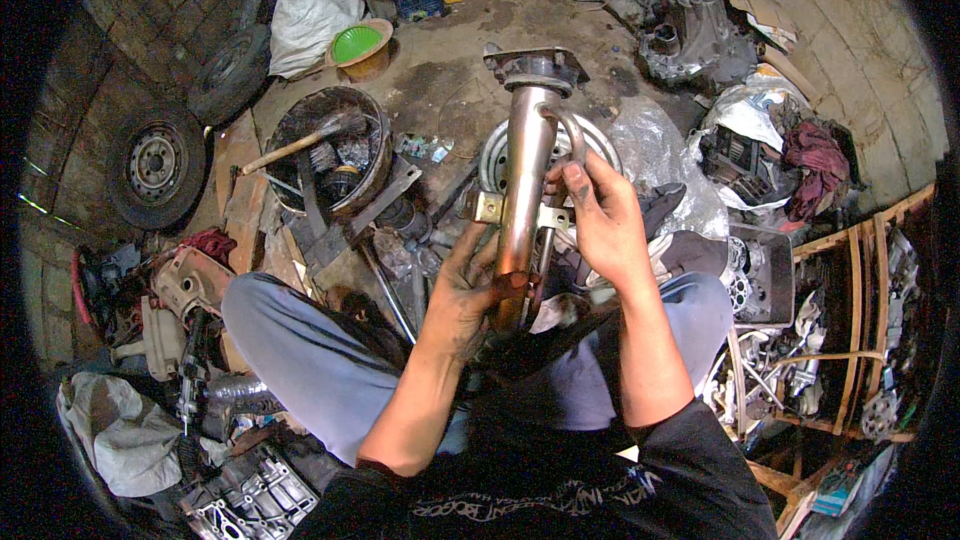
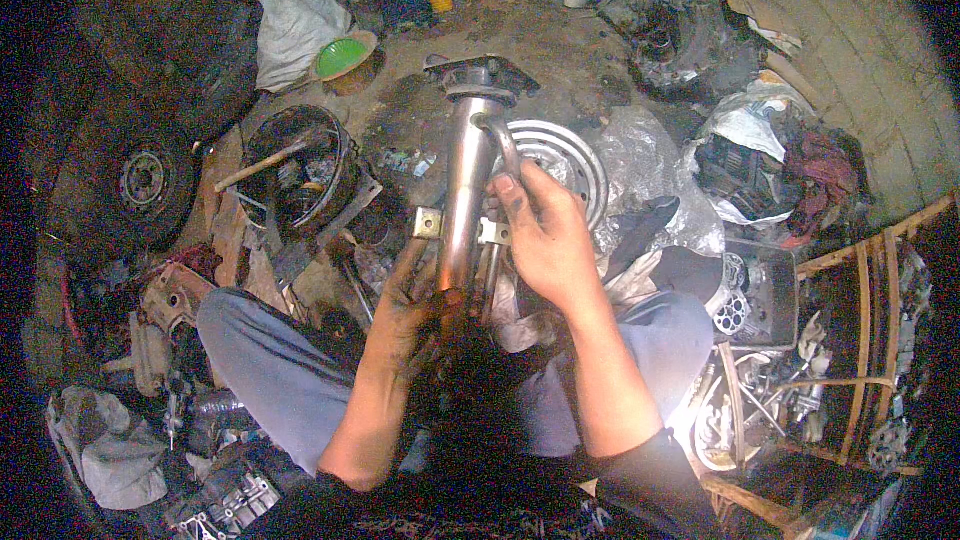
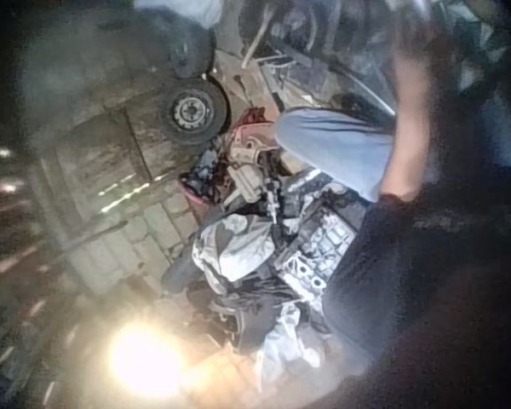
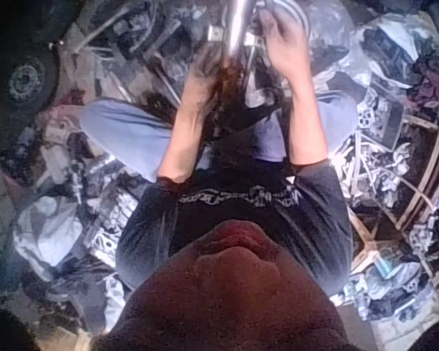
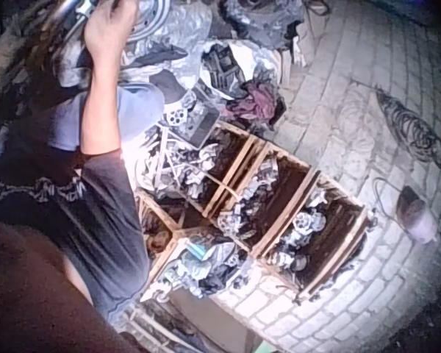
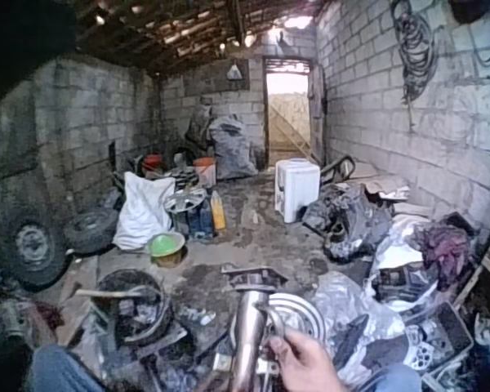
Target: The person sits on the floor and cleans a metal exhaust pipe with a cloth. They then attach a metal bracket to the pipe, aligning it and securing it in place.
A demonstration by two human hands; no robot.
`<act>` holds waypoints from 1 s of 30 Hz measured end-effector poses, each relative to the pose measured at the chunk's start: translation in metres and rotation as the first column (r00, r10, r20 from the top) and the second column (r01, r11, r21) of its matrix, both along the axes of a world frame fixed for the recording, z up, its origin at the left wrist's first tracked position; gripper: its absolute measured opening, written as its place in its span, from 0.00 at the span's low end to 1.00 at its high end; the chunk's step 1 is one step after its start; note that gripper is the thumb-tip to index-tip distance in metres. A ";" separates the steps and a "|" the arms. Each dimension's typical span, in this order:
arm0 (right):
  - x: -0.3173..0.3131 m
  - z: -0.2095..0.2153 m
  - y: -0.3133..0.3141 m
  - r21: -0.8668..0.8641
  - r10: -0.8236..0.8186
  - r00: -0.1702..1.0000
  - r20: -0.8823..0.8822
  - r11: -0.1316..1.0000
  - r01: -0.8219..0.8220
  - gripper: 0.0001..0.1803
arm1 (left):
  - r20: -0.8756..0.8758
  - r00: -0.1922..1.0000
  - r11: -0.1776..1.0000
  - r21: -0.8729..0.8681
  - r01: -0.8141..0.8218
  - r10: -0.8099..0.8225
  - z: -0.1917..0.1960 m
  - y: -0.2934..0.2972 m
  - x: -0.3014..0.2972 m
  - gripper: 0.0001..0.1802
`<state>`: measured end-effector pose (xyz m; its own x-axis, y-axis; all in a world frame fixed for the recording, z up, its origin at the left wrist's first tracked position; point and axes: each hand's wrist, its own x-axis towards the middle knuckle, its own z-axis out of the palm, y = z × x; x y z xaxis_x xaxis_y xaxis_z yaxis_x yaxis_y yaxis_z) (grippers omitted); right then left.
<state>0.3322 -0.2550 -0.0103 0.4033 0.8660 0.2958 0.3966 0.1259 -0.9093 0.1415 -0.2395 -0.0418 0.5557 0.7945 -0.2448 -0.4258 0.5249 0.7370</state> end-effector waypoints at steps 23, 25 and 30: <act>0.076 -0.020 -0.002 -0.155 -0.237 0.931 -0.277 0.967 0.200 0.21 | -0.043 0.979 0.977 0.096 -0.192 0.197 0.019 0.014 -0.015 0.43; 0.090 -0.058 0.013 -0.227 -0.366 0.902 -0.227 0.921 0.316 0.21 | 0.000 0.984 0.977 0.123 -0.176 0.177 0.016 0.016 -0.024 0.38; 0.117 -0.251 0.041 -0.260 -0.524 0.839 0.147 0.798 0.544 0.14 | 0.016 0.990 0.981 0.136 -0.141 0.141 0.019 0.023 -0.023 0.41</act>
